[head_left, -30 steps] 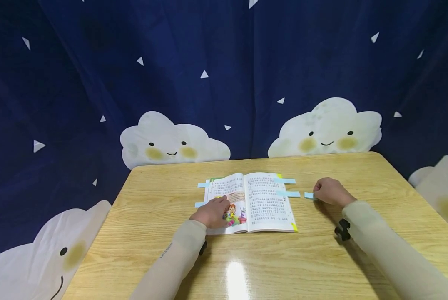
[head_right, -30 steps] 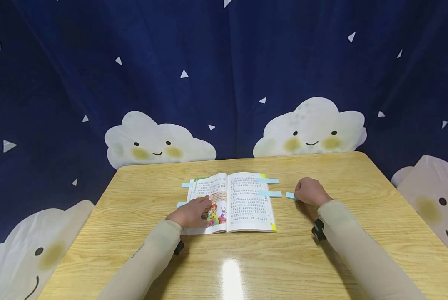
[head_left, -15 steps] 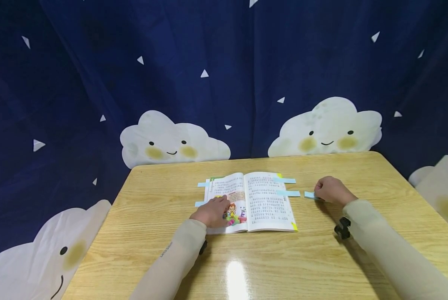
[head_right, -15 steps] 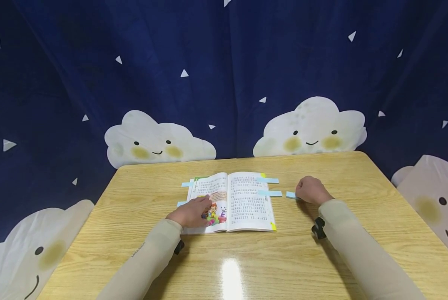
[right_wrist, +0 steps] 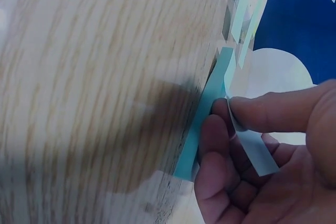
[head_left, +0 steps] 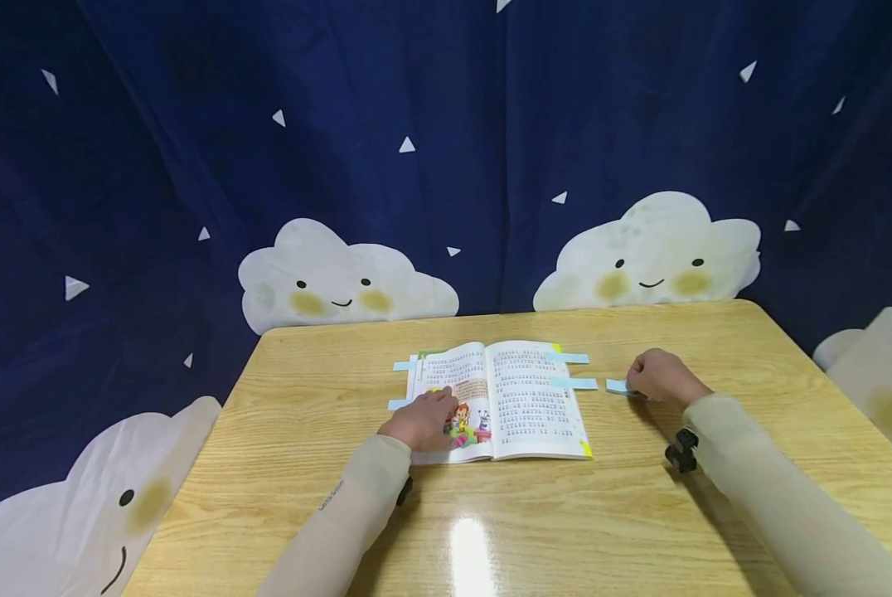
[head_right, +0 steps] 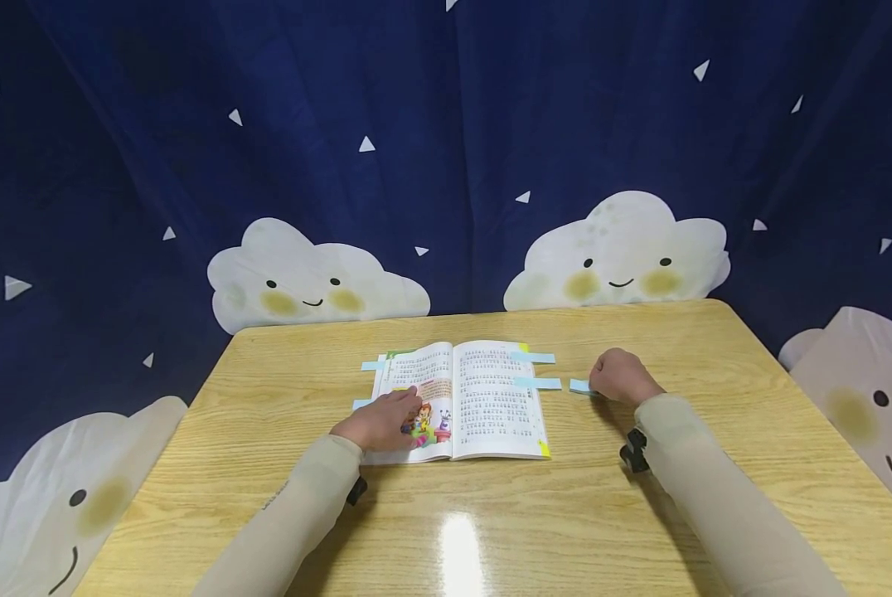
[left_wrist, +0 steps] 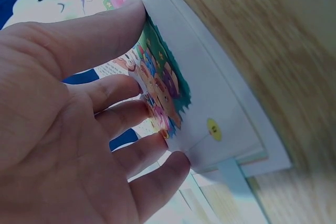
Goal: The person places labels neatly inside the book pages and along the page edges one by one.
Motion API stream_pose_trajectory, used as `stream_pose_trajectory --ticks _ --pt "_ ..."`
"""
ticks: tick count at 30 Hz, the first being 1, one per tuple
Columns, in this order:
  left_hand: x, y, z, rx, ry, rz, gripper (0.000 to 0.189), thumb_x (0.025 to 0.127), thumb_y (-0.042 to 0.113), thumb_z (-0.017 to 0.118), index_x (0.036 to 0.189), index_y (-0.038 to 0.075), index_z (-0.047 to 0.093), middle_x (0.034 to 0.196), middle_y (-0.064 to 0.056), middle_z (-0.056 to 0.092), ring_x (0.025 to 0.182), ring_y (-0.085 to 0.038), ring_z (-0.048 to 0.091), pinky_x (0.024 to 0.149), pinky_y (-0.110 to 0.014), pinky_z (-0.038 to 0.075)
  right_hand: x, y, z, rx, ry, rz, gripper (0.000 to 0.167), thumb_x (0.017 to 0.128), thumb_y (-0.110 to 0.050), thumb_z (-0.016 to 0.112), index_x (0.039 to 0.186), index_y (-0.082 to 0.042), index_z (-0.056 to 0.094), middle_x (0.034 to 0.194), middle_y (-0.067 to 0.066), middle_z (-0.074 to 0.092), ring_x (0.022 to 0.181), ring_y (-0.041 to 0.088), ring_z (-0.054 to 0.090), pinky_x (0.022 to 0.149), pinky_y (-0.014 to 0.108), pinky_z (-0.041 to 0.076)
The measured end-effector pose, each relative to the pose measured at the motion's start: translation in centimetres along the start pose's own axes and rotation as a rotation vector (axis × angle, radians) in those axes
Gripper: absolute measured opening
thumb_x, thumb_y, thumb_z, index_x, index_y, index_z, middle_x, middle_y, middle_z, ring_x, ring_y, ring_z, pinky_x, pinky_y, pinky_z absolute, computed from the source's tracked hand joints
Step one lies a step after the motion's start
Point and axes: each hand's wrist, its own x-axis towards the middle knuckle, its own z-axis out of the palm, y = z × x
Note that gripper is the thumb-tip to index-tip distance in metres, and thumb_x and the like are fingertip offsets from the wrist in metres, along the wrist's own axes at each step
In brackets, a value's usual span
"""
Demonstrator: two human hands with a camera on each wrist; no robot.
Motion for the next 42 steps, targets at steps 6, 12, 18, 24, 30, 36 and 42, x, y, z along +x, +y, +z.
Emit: stream_pose_trajectory --ticks 6,12,18,24,30,36,42 --pt "0.03 0.00 0.00 -0.003 -0.002 0.004 0.064 0.092 0.038 0.070 0.148 0.017 0.045 0.166 -0.003 0.026 0.152 -0.032 0.029 0.120 -0.049 0.035 -0.05 -0.06 -0.10 0.013 -0.012 0.022 0.020 0.086 -0.007 0.048 0.069 -0.006 0.059 0.066 0.003 0.058 0.059 0.015 0.043 0.058 0.028 0.037" --pt "0.11 -0.08 0.06 -0.006 0.002 -0.001 0.063 0.092 0.038 0.070 0.147 0.018 0.046 0.166 -0.003 0.027 0.152 -0.032 0.029 0.120 -0.048 0.035 0.00 -0.05 -0.04 0.025 -0.011 0.029 0.020 0.086 -0.007 0.048 0.069 -0.005 0.059 0.063 0.001 0.055 0.059 0.015 0.043 0.058 0.028 0.036" --pt "0.03 0.19 0.14 -0.005 0.003 0.006 0.064 0.092 0.037 0.070 0.147 0.017 0.046 0.166 -0.003 0.027 0.151 -0.033 0.030 0.119 -0.049 0.036 -0.30 0.34 -0.07 0.028 -0.014 0.014 0.020 0.086 -0.007 0.050 0.070 -0.004 0.061 0.065 0.003 0.059 0.060 0.015 0.045 0.059 0.028 0.037" --pt "-0.10 0.18 -0.06 -0.012 0.007 0.018 0.065 0.092 0.033 0.070 0.149 0.015 0.043 0.166 -0.005 0.026 0.151 -0.033 0.029 0.120 -0.049 0.036 -0.14 0.50 -0.16 0.045 -0.014 0.019 0.024 0.090 -0.008 0.051 0.067 -0.005 0.058 0.063 0.001 0.055 0.059 0.015 0.044 0.061 0.028 0.037" --pt "-0.14 0.08 0.10 -0.009 0.004 0.020 0.066 0.092 0.035 0.070 0.149 0.016 0.044 0.166 -0.005 0.026 0.151 -0.033 0.029 0.119 -0.049 0.036 0.11 0.63 -0.11 0.069 -0.033 0.029 0.023 0.089 -0.007 0.052 0.068 -0.005 0.059 0.062 0.000 0.053 0.059 0.015 0.044 0.060 0.028 0.037" --pt "-0.08 0.11 -0.23 0.003 0.009 0.023 0.064 0.093 0.034 0.069 0.148 0.015 0.044 0.166 -0.005 0.026 0.151 -0.033 0.030 0.119 -0.049 0.037 0.17 0.63 -0.29 0.092 -0.028 0.050 0.020 0.090 -0.007 0.052 0.073 -0.003 0.063 0.066 0.002 0.056 0.061 0.015 0.045 0.058 0.028 0.038" --pt "0.03 0.00 -0.17 -0.003 0.004 0.017 0.064 0.092 0.034 0.071 0.148 0.015 0.045 0.165 -0.005 0.027 0.151 -0.033 0.030 0.119 -0.049 0.036 0.17 0.44 -0.28 0.104 -0.039 0.062 0.019 0.091 -0.008 0.052 0.081 0.000 0.065 0.073 0.006 0.060 0.065 0.016 0.048 0.060 0.028 0.039"
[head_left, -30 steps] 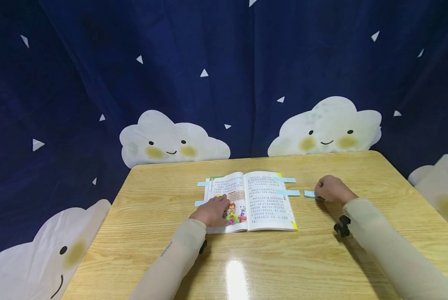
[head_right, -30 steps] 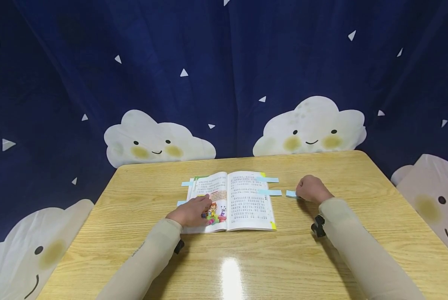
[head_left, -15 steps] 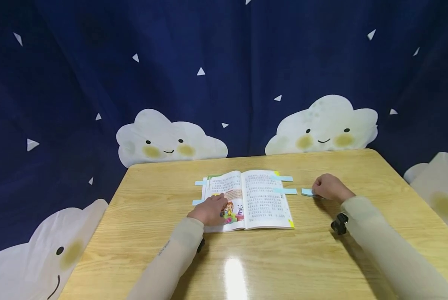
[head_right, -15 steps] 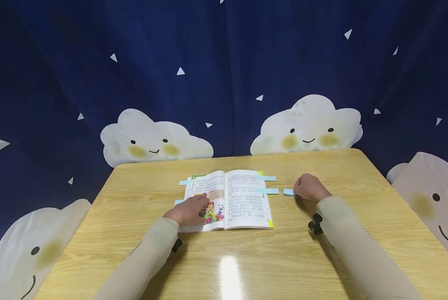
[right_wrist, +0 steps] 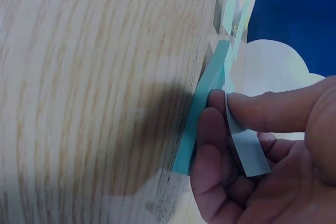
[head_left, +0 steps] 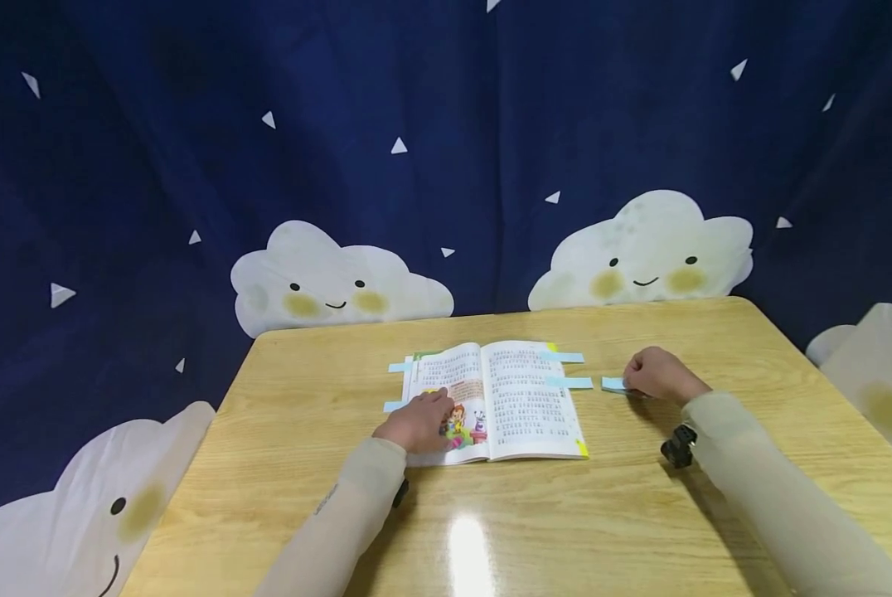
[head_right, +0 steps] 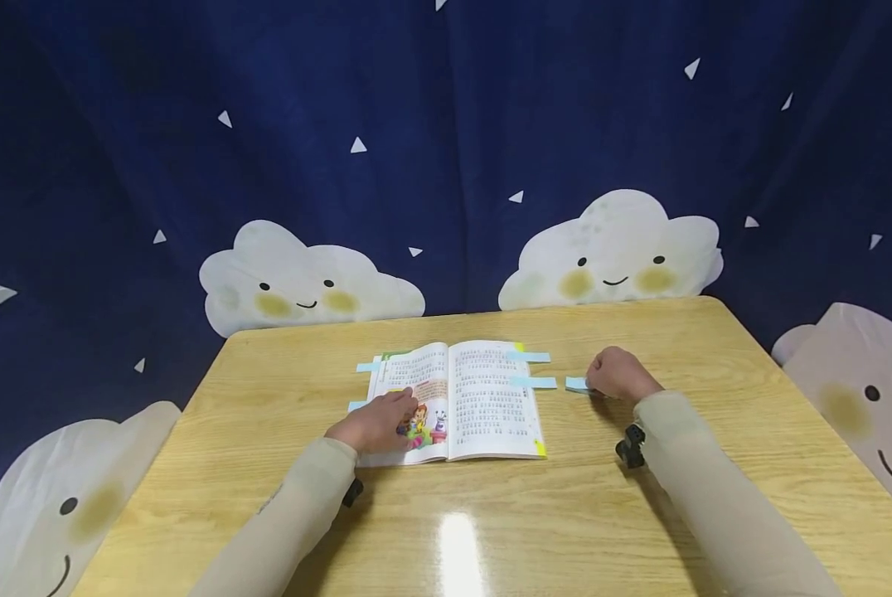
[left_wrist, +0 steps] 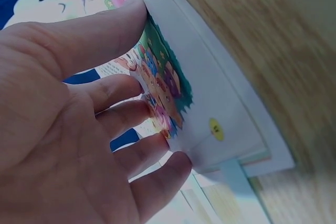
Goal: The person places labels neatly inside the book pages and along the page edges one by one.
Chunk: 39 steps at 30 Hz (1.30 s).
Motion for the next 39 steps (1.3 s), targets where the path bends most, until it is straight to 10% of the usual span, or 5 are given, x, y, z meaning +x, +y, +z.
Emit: stream_pose_trajectory --ticks 39 --pt "-0.19 0.10 0.02 -0.008 0.003 -0.009 0.061 0.092 0.034 0.070 0.146 0.016 0.047 0.165 -0.005 0.027 0.152 -0.033 0.029 0.119 -0.050 0.036 0.32 0.17 -0.02 -0.011 -0.015 0.021 0.017 0.091 -0.009 0.054 0.087 0.003 0.065 0.076 0.006 0.062 0.073 0.017 0.053 0.062 0.027 0.042"
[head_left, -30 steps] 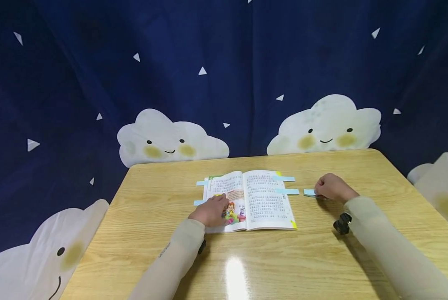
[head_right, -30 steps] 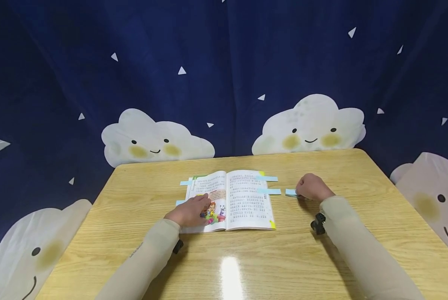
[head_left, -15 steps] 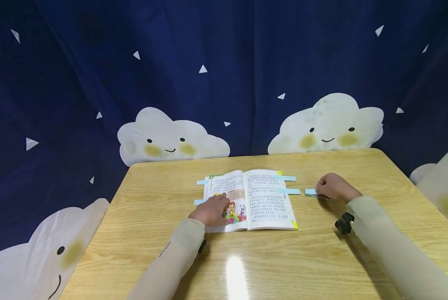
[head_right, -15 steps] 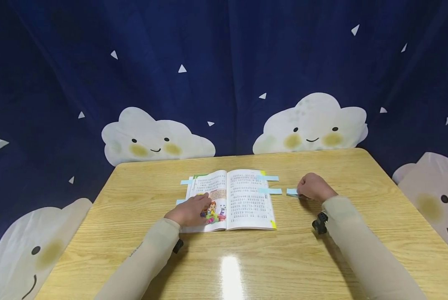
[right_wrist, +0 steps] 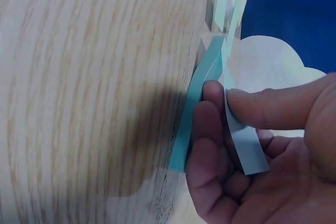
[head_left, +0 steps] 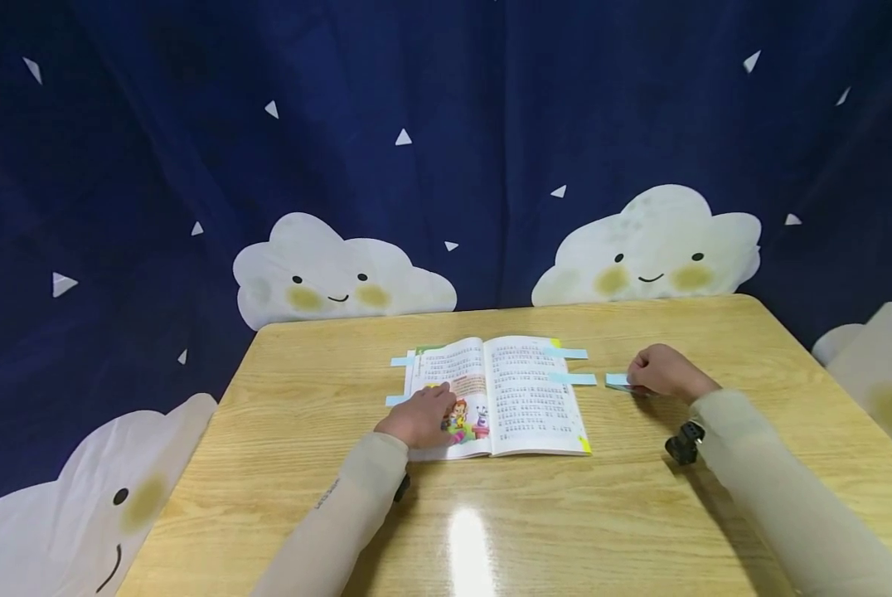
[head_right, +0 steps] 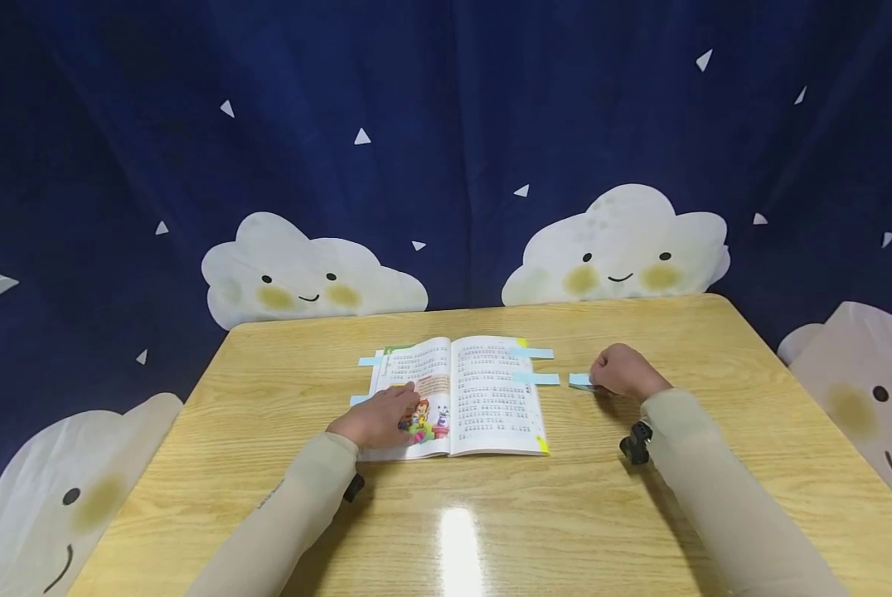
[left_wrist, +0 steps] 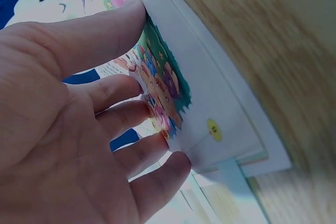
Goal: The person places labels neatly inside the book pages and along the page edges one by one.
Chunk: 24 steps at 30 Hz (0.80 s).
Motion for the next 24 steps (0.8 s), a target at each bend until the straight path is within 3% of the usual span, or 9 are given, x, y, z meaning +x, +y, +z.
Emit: stream_pose_trajectory --ticks 24 --pt "0.14 -0.12 -0.03 0.013 0.005 0.023 0.059 0.092 0.034 0.070 0.144 0.015 0.048 0.164 -0.007 0.029 0.150 -0.035 0.032 0.118 -0.050 0.038 0.15 0.07 -0.30 0.064 -0.030 -0.015 0.018 0.093 -0.008 0.055 0.090 0.006 0.065 0.080 0.009 0.066 0.074 0.016 0.058 0.065 0.027 0.049"
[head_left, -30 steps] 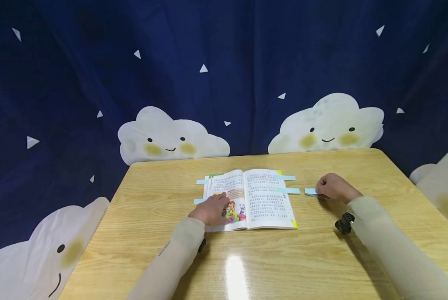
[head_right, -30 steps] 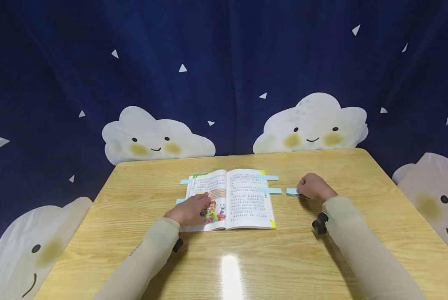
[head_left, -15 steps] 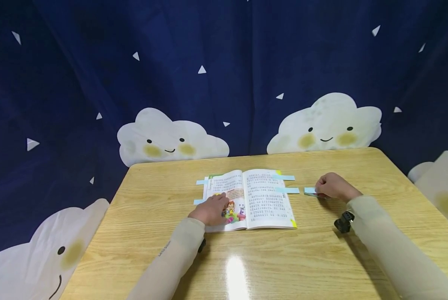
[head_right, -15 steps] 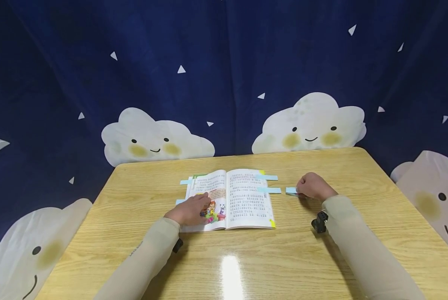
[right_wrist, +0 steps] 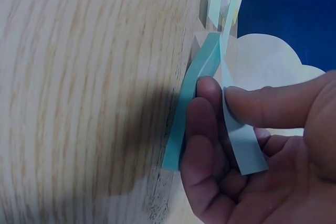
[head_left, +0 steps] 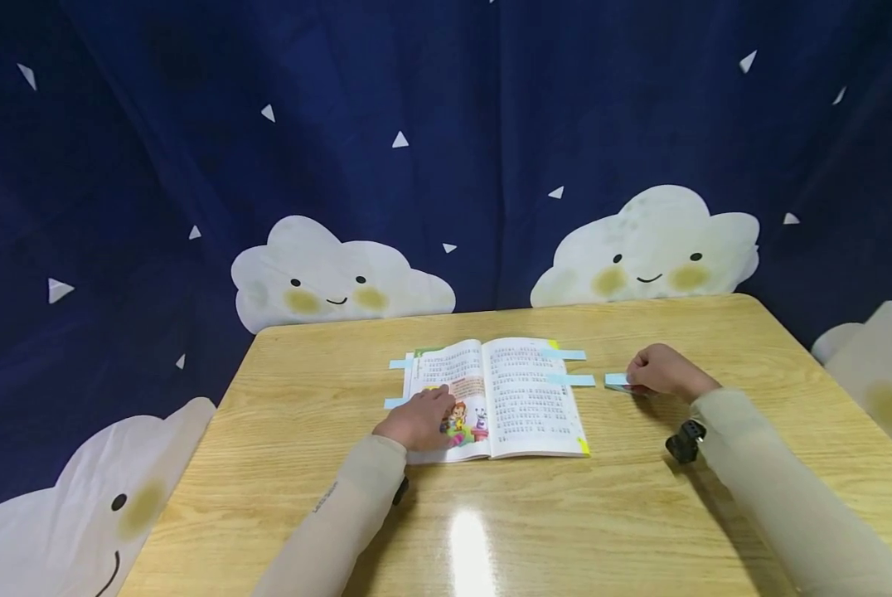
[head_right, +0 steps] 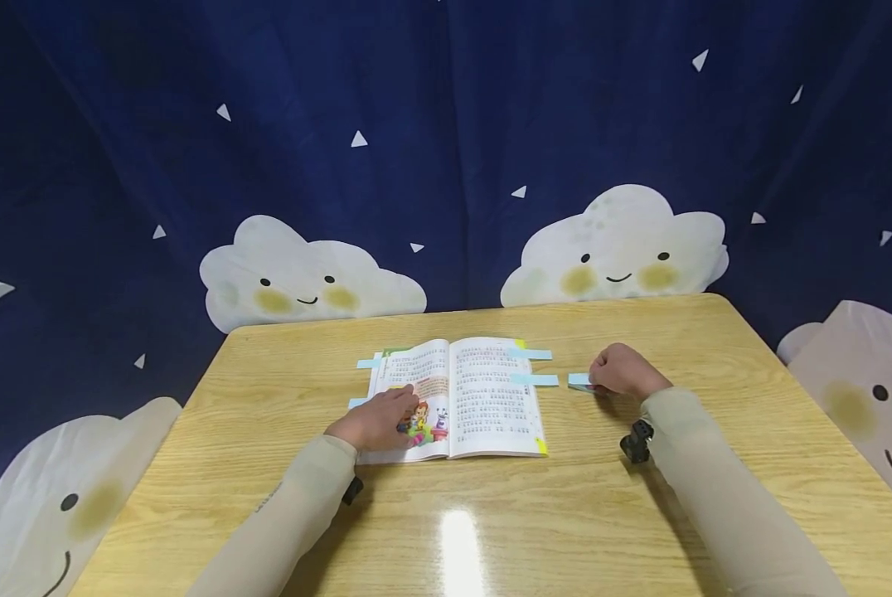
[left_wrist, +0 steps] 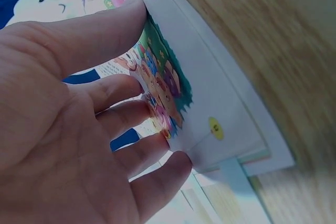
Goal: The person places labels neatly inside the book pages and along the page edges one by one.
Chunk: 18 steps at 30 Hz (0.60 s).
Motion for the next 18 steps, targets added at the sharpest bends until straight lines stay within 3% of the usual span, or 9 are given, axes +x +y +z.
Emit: stream_pose_trajectory --ticks 9,18 --pt "-0.07 0.29 -0.70 -0.008 0.012 -0.004 0.053 0.092 0.031 0.070 0.138 0.014 0.052 0.165 -0.007 0.029 0.150 -0.034 0.031 0.117 -0.050 0.039 -0.07 -0.20 -0.78 -0.001 0.010 0.012 0.019 0.092 -0.008 0.053 0.092 0.007 0.065 0.081 0.009 0.067 0.075 0.016 0.058 0.066 0.028 0.049" --pt "0.07 -0.04 -0.08 -0.022 -0.010 -0.018 0.059 0.091 0.031 0.071 0.143 0.015 0.049 0.165 -0.007 0.028 0.151 -0.034 0.030 0.119 -0.051 0.036 -0.37 -0.19 0.02 0.059 -0.032 -0.015 0.019 0.095 -0.010 0.056 0.091 0.006 0.065 0.073 0.003 0.063 0.067 0.013 0.053 0.058 0.026 0.045"
